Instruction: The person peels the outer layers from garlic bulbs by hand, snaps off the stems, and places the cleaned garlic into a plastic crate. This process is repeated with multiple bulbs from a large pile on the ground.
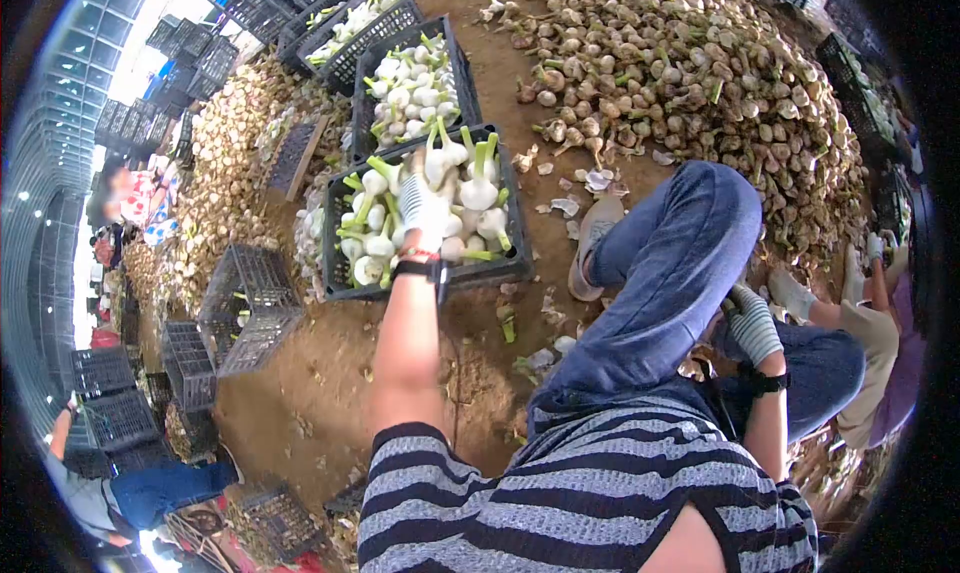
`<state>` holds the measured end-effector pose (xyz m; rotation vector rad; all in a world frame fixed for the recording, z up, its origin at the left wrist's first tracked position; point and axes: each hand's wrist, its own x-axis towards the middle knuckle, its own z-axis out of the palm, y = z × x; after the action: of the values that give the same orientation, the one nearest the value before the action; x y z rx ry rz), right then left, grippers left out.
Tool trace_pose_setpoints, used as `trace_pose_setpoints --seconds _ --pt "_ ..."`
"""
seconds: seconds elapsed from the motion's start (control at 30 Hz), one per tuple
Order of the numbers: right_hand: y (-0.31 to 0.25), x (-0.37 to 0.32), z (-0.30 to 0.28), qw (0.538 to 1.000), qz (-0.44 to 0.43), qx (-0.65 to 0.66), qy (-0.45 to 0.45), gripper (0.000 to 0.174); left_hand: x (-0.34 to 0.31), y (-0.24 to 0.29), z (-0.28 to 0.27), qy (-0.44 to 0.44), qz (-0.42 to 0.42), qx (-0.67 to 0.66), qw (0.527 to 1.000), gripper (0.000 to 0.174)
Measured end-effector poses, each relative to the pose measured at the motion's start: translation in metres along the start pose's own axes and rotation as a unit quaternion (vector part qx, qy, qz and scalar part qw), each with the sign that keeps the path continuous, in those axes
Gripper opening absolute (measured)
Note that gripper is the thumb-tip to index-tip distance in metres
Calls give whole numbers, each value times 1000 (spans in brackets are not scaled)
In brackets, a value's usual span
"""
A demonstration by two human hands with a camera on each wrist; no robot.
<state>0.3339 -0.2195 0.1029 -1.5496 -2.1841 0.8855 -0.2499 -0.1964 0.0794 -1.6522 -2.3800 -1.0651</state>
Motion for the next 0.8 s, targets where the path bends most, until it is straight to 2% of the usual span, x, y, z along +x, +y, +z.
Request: trace_pose_setpoints --seconds 0.03,0.07,0.1,0.17,0.2,0.23,0.3,0.33,0.37,0.4,0.43,0.47,0.5,0.53,0.6,0.63,0.7,0.73,0.77,0.8 --pt "-2 -1 -2 1000 4 0 6 23 7 7 16 -26 -26 37 999 69" --pt "-7 -3 -5 1000 22 0 7 22 11 27 17 -106 -105 89 985 72" --pt "-11 -6 -8 999 40 0 7 22 19 39 9 -219 -217 49 950 72" --pt "-14 -11 -12 998 55 10 15 22 13 34 9 -168 -230 24 958 68" --pt "-15 -13 -12 997 65 20 22 22 11 2 27 -126 -212 -17 969 64" --pt "-18 -14 -12 997 72 25 25 22 15 -64 61 -102 -211 -63 970 57" --pt "-21 -11 -12 998 65 -7 7 22 3 -86 35 -111 -261 -187 941 51" --pt "-17 -8 -9 998 64 -25 -8 23 2 -101 36 -112 -262 -182 941 51" --pt "-15 -6 -4 998 64 -22 -14 23 -4 -123 45 -65 -104 -82 989 50" --pt "-14 -4 -1 998 46 -20 -27 23 -12 -138 49 -16 57 20 998 48" --pt "-14 0 0 999 26 -20 -36 23 -4 7 -13 0 -251 -225 941 55" --pt "-14 3 2 998 24 -22 -48 23 0 -13 -4 -6 -136 -119 984 58" --pt "-16 5 2 998 23 -22 -50 23 7 -34 8 -13 -16 -11 1000 61" --pt "-18 6 2 997 40 -18 -61 26 14 -35 15 -13 -18 -11 1000 61" --pt "-19 6 1 996 57 -14 -71 29 28 -34 26 -106 -38 64 992 65" --pt "-19 4 0 998 48 7 -43 34 34 -41 33 -105 -36 63 992 65" --pt "-23 3 -4 999 42 29 -9 40 48 -58 46 -203 -132 42 969 67" --pt "-28 3 -8 997 50 54 30 45 50 -53 40 -220 -111 58 967 66" --pt "-34 4 -13 993 59 78 70 50 50 -50 41 -194 -93 84 973 64" --pt "-45 5 -22 990 84 80 75 45 48 -49 38 -162 -114 -15 980 65"
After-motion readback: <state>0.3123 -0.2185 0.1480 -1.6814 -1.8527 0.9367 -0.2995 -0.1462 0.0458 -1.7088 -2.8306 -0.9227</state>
